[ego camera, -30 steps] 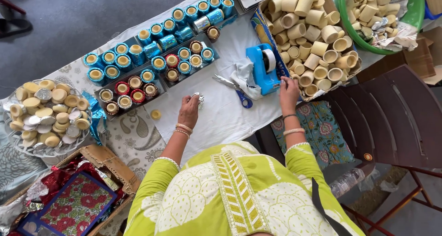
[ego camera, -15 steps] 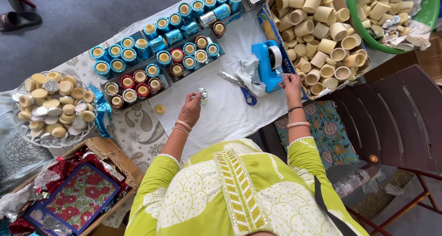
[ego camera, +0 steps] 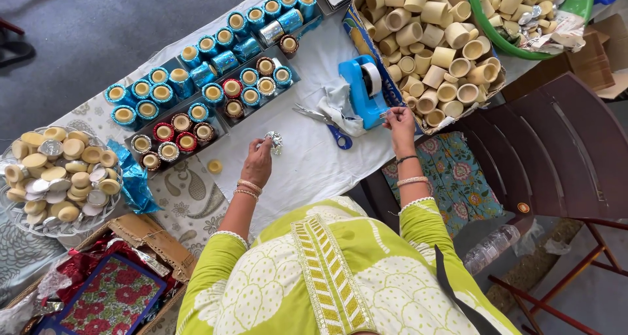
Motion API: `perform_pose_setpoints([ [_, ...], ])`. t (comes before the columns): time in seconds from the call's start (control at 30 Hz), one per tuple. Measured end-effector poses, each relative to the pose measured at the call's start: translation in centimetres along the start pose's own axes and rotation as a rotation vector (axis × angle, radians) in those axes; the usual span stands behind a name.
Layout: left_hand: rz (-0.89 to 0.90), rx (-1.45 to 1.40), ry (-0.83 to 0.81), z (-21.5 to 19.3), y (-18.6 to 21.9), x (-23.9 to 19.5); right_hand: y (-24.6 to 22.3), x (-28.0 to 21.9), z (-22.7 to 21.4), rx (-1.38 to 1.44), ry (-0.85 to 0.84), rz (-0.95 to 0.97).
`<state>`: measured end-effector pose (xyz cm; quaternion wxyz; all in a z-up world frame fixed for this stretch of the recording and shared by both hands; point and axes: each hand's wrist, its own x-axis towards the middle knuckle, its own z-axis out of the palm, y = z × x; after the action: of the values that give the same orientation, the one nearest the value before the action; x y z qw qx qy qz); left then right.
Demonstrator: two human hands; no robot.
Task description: The person wraps small cylindrical candles in shiny blue foil paper. They pick up a candle, place it on a sheet of foil, and fold the foil around it to create a wrapped package. The wrapped candles are then placed into a tray alongside other finished items.
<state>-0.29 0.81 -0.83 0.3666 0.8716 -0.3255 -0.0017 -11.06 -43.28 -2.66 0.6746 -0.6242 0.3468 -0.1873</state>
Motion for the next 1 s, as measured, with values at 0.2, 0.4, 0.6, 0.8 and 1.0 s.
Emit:
perform_pose_setpoints([
  [0.2, -0.010, 0.017, -0.015, -0.4, 0.4, 0.1, 0.9, -1.0, -0.6, 0.001, 0.011, 0.010],
  [0.4, -0.045, 0.004, -0.029, -0.5, 0.5, 0.0, 4.9, -0.9, -1.8, 0.270, 0.018, 0.171],
  [0.6, -0.016, -0.029, 0.025, -0.7, 0.4, -0.4, 7.2, -1.1, -0.2, 0.526, 0.001, 0.072],
  [0.8, -0.048, -0.043, -0.016, -0.2, -0.1, -0.6, 10.8, -5.5, 0.7, 0.438, -0.074, 0.024],
  [1.0, -0.021, -0.078, 0.024, -0.7, 0.3, -0.6, 6.5, -9.3, 6.6, 0.130, -0.297, -0.001],
])
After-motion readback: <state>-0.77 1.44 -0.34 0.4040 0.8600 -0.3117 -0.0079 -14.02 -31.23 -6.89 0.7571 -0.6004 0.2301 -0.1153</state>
